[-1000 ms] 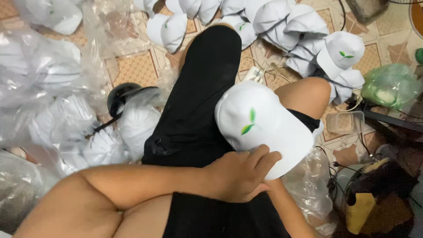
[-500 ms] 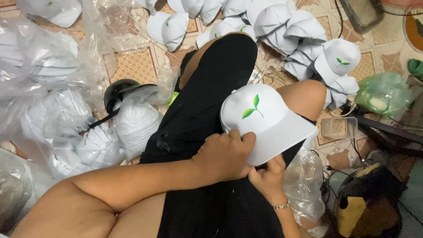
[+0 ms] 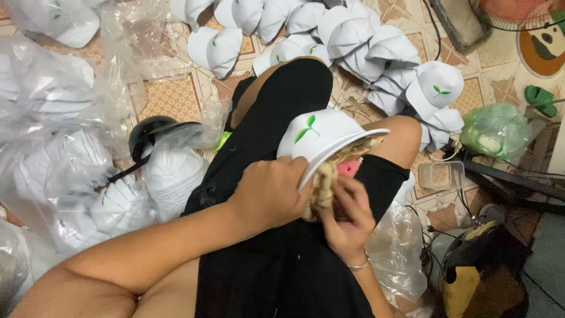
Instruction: The person sits on the floor and processes white baseball caps by stuffing them with cloths, drying the embroidered logo with a hair dryer, and wiping the interior with a cloth. The person handles multiple caps one at a time.
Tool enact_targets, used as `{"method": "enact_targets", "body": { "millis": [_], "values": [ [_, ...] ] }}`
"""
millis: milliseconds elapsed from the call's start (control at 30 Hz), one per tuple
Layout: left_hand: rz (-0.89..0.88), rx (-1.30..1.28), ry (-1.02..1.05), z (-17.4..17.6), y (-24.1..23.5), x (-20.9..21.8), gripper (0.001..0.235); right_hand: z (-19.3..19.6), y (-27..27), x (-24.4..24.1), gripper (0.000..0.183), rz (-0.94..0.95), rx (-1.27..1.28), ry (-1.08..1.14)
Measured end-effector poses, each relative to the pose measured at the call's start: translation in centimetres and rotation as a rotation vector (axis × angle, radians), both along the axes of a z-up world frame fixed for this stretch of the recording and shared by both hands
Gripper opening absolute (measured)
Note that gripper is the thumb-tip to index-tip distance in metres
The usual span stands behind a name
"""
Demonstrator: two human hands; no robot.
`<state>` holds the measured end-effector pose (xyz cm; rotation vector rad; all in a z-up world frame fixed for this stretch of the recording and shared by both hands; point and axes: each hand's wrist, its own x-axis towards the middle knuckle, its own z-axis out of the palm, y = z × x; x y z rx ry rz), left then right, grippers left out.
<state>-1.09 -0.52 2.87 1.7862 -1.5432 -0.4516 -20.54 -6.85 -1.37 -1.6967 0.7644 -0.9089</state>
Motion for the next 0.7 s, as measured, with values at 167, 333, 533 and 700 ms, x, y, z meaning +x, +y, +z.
{"method": "enact_targets", "body": {
  "millis": [167,333,533,700],
  "values": [
    [-0.131,0.076,0.079,0.7,1.1,-0.1,0.020,1.1,-0.9,1.8,0.028,-0.032,-0.549,0.123],
    [-0.201,0.107,0.179,1.3,2.6,-0.3,0.018,1.5,-1.2,4.0,0.016,-0.010,-0.691,0.242],
    [-0.091,0.146,0.235,1.1,3.1,0.0,0.016,0.0,-2.7,8.4,0.018,0.046,-0.793,0.312],
    [-0.013,-0.028,0.523,1.7,3.4,0.9,0.017,4.4,-3.1,8.7,0.020,0.102,-0.695,0.306]
  ]
}}
